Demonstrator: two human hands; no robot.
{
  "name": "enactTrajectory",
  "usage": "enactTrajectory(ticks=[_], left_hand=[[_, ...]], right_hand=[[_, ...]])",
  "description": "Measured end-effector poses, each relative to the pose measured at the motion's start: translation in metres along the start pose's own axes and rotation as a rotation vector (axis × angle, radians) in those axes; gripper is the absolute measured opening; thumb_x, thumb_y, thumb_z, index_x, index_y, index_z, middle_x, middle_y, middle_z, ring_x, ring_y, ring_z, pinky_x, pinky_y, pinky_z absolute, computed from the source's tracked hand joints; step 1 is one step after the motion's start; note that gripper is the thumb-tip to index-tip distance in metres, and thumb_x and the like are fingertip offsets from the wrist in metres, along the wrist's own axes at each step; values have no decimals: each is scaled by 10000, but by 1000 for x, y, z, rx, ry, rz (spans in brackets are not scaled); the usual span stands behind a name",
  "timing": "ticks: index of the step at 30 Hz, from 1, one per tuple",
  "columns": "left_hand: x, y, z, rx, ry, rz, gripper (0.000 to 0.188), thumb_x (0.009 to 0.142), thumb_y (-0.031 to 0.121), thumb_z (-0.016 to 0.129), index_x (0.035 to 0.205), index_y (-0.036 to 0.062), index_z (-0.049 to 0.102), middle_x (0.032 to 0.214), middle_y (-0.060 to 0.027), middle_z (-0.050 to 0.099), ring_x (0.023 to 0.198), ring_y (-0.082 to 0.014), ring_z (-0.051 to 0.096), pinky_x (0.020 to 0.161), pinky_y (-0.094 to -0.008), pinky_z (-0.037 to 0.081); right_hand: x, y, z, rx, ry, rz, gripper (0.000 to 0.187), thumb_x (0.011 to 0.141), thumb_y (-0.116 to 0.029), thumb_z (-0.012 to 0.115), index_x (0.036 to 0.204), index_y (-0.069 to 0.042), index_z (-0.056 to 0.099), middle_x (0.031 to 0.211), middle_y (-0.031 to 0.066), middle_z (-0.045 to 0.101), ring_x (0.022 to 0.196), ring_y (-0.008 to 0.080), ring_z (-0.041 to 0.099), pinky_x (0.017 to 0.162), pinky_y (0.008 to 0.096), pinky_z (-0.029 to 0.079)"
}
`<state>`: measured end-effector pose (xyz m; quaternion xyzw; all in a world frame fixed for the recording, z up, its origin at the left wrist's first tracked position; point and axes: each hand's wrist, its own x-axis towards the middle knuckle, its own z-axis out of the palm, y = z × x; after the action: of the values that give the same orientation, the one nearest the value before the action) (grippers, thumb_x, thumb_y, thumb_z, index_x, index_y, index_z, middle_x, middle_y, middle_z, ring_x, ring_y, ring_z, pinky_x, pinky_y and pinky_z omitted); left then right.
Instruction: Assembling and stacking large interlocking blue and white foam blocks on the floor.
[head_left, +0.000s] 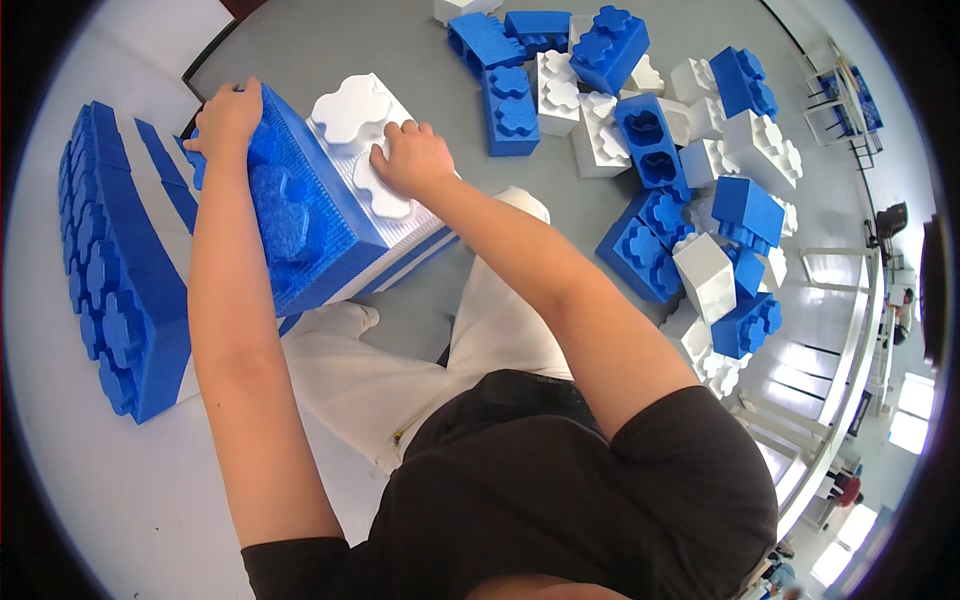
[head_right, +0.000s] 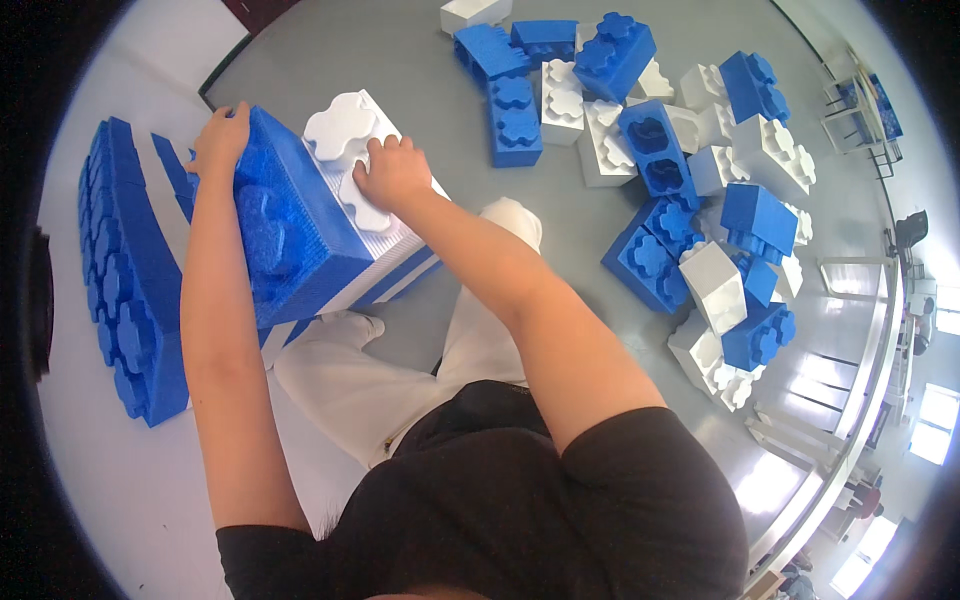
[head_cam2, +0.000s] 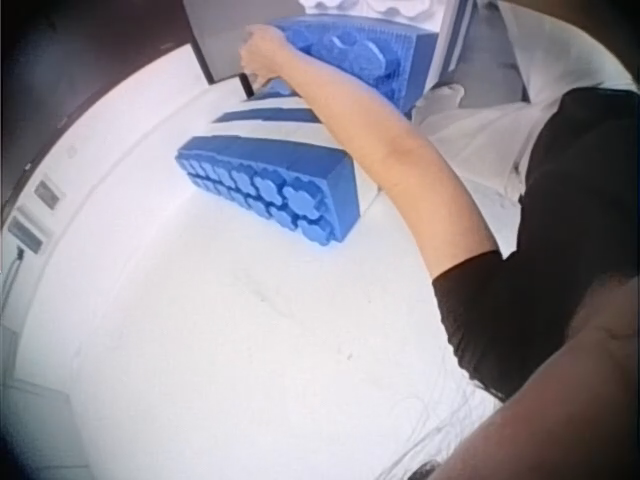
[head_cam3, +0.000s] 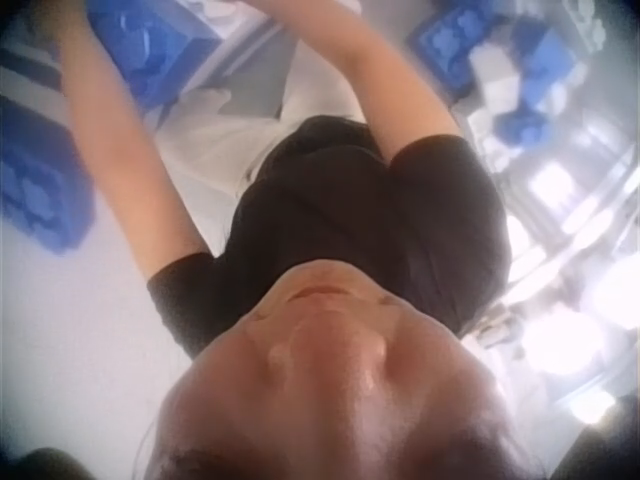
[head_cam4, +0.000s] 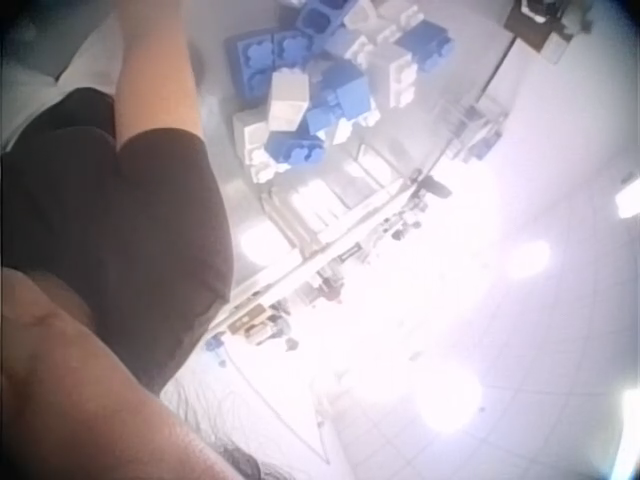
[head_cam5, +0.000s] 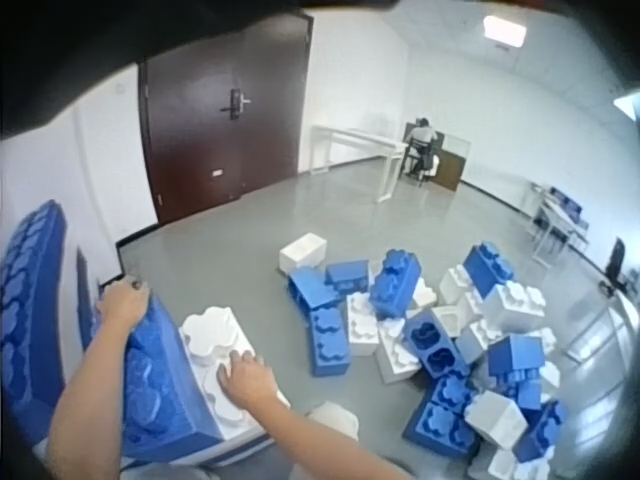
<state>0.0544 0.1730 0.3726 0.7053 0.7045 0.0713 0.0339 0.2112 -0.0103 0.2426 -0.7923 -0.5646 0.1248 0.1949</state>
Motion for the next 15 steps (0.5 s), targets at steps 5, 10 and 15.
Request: enactTrajectory(ticks=[5,10,15], left_hand=[[-2,-14,-8,-33,14,9,626,921,562,440,1444,241,563,1461,-121,563,1411,-342,447,1175,-690,116],[-3,-9,-2,-44,4,13,626,913,557,448,1444,245,562,1474,-117,550,1413,-335,447,1181,-676,117],[-4,-18,-6,-55,6,19,625,911,555,449,1446,250,559,1483,-117,539,1416,-336,441,1186,-669,115]], right_hand=[[-2,-9,1,-12,1,-15,461,982,-437,490,1199,-52,622,1176,156,644,1158,317,578,955,457,487],[-2,-1,3,-5,3,-3,466,986,-442,486,1201,-51,622,1178,152,645,1164,317,574,959,454,484],[-5,-7,1,-1,5,-23,462,990,-441,489,1201,-53,623,1172,150,645,1169,315,573,962,443,482]])
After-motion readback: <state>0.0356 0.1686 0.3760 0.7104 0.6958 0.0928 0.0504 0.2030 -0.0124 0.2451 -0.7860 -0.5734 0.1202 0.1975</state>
